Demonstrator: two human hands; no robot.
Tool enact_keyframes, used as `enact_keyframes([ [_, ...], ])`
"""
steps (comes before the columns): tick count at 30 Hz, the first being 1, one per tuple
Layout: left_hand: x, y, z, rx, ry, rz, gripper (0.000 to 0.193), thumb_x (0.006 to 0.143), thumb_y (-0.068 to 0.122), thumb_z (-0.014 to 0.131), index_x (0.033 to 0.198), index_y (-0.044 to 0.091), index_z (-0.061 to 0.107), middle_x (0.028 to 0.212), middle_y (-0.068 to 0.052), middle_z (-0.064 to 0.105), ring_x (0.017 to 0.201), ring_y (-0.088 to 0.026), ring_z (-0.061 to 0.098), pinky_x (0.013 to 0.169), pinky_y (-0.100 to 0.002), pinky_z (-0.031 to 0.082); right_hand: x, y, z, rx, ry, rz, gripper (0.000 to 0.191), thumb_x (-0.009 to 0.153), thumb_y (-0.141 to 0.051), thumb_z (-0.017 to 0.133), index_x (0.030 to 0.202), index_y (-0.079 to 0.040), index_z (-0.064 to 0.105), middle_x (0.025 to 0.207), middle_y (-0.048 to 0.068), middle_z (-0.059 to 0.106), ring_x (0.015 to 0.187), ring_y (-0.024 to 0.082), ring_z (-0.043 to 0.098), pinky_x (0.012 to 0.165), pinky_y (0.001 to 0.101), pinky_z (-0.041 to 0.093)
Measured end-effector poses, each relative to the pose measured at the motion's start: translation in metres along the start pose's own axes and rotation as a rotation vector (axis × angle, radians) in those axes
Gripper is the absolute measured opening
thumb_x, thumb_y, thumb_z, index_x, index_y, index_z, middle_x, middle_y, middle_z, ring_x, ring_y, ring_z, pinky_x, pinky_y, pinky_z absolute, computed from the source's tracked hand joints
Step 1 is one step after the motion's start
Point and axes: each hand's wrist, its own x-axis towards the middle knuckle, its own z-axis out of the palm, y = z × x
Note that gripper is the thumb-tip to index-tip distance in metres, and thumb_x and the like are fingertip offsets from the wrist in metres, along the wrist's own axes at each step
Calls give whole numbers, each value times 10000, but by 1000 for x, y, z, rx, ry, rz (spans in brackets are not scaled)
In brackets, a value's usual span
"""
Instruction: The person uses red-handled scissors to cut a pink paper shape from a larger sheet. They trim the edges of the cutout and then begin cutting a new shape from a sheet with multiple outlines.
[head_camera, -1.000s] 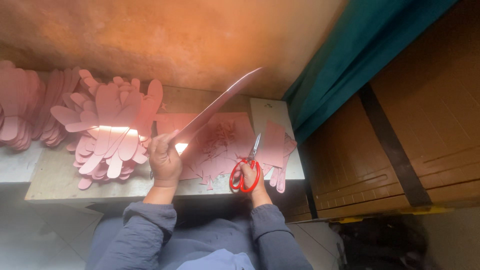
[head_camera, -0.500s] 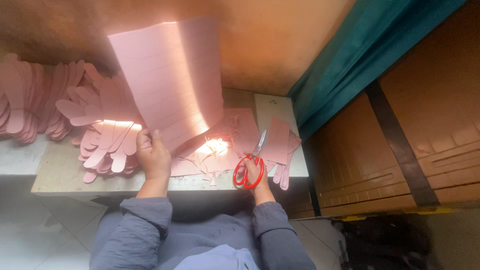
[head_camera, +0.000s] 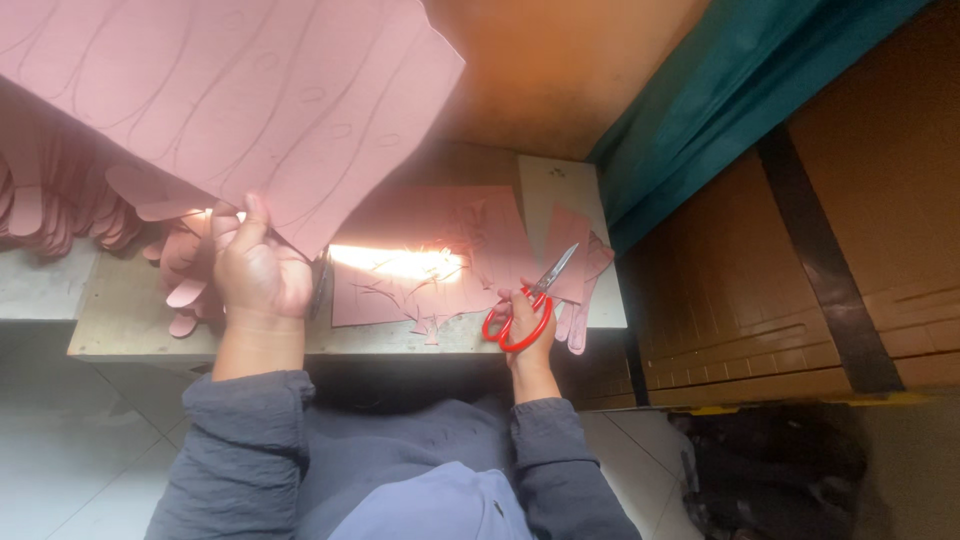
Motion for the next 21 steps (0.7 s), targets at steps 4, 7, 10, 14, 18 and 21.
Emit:
enact_keyframes([
  [4,-5,10,11,-21,-55,-29,175,1094,49,484,1266,67,506,1372,-132,567,1325,-273,571,1181,-487,451,13,-26,9,78,20,-117,402,932,-97,699,1292,-2,548,958,167,723,659,148,635,582,268,519],
  [7,-7,10,15,-59,-72,-32,167,1090,43,490,1253,70,506,1340,-128,576,1302,-266,582,1195,-487,478,-2,-38,23,-288,-81,-138,450,879,-109,749,1269,-6,550,941,160,693,674,184,671,568,283,524],
  [10,-8,9,9,-23,-92,-8,126,1089,19,522,1206,63,512,1278,-131,599,1246,-262,603,1171,-484,491,-35,-31,44,-611,-253,-107,406,869,-184,792,1180,4,609,943,192,736,759,210,739,605,298,548],
  [14,-20,-17,1,183,-58,-12,163,1062,-6,607,1208,55,569,1192,-84,633,1137,-179,594,1049,-362,495,-54,-39,68,160,-397,97,439,867,-262,769,1189,-26,586,1056,195,709,930,287,729,810,389,593],
  [18,-51,-63,-2,277,-121,-167,161,999,17,637,1152,43,596,1152,-86,685,1064,-162,636,989,-330,514,-41,-64,77,294,-330,-55,513,886,-182,795,1291,44,576,1240,172,653,1158,293,639,1032,432,533],
  [21,-65,-84,-5,475,-250,-272,249,1011,101,605,1244,13,619,1185,-95,717,1101,-179,652,991,-326,510,-37,-75,69,244,-218,-46,535,889,-100,731,1362,56,535,1327,198,629,1249,300,606,1102,416,484],
])
